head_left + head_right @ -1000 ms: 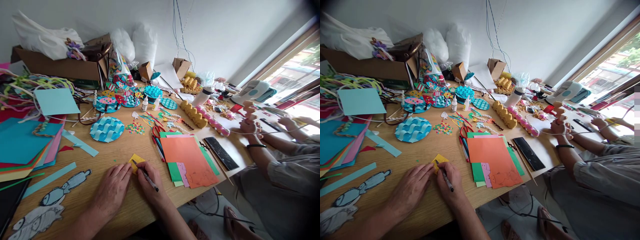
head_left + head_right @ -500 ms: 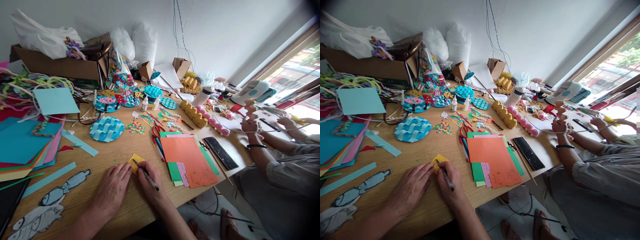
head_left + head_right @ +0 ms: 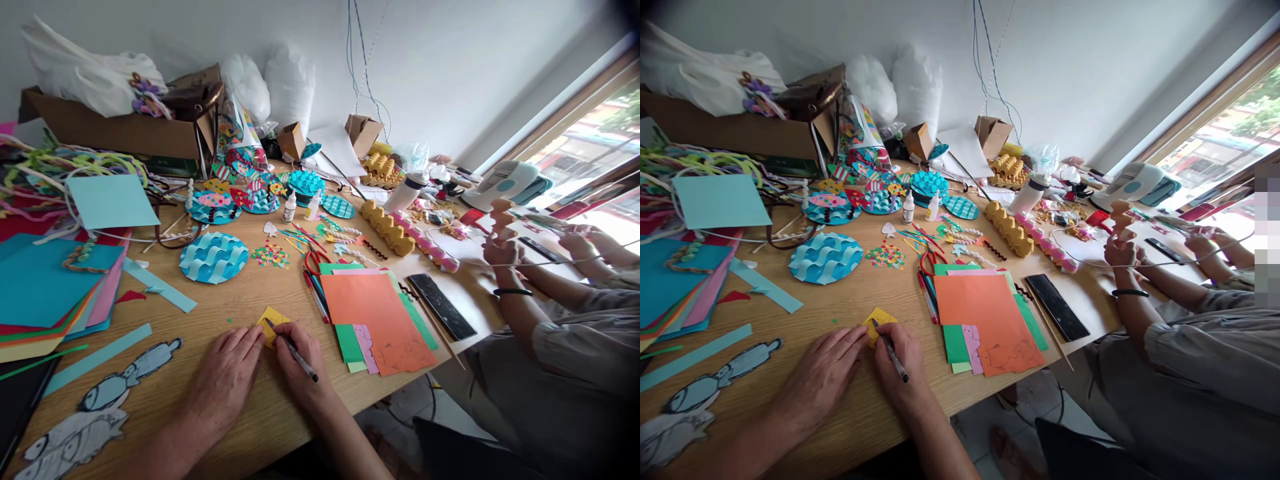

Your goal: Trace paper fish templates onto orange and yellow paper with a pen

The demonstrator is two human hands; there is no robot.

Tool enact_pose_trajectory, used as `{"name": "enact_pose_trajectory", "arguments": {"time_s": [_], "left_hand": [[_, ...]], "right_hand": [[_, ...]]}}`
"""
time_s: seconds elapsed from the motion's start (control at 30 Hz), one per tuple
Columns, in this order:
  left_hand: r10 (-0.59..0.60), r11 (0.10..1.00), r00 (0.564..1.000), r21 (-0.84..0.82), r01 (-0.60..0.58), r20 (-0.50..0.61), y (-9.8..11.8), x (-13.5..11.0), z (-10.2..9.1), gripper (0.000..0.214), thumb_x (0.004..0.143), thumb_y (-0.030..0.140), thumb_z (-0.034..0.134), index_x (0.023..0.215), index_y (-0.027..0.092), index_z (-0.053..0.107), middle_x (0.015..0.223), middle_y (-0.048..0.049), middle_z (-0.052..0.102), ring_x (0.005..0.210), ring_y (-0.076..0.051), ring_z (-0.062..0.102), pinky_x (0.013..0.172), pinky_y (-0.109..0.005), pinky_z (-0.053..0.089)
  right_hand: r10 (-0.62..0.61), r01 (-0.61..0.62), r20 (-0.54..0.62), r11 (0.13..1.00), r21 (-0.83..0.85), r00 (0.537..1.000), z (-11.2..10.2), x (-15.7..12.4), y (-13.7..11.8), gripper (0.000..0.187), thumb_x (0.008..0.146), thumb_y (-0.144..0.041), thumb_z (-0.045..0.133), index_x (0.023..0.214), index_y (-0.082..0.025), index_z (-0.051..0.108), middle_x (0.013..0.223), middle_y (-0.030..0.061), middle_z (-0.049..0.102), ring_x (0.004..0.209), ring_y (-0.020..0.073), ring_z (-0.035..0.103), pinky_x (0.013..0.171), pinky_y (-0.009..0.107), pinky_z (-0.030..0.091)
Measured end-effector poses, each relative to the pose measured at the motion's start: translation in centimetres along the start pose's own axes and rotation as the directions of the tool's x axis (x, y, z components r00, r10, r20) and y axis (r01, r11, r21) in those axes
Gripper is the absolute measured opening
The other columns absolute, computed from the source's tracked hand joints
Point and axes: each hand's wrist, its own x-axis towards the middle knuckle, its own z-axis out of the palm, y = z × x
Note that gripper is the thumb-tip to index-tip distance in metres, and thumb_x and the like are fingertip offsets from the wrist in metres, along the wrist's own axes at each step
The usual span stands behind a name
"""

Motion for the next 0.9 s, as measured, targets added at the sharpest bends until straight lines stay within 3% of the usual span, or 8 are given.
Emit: {"name": "enact_pose_trajectory", "arguments": {"time_s": [0.9], "left_hand": [[-0.011, 1.0, 1.0, 0.029, 0.011, -0.008, 0.01, -0.01, 0.16, 0.037, 0.089, 0.011, 0.035, 0.115, 0.015, 0.062, 0.12, -0.0094, 0.065, 0.104, -0.025, 0.057, 0.092, -0.041, 0.043]], "right_hand": [[-0.009, 0.009, -0.038, 1.0, 0.004, 0.999, 0.39, -0.04, 0.45, 0.017, 0.079, -0.015, 0.048, 0.088, -0.02, 0.061, 0.08, 0.0022, 0.069, 0.074, 0.0157, 0.063, 0.071, 0.026, 0.049]]}}
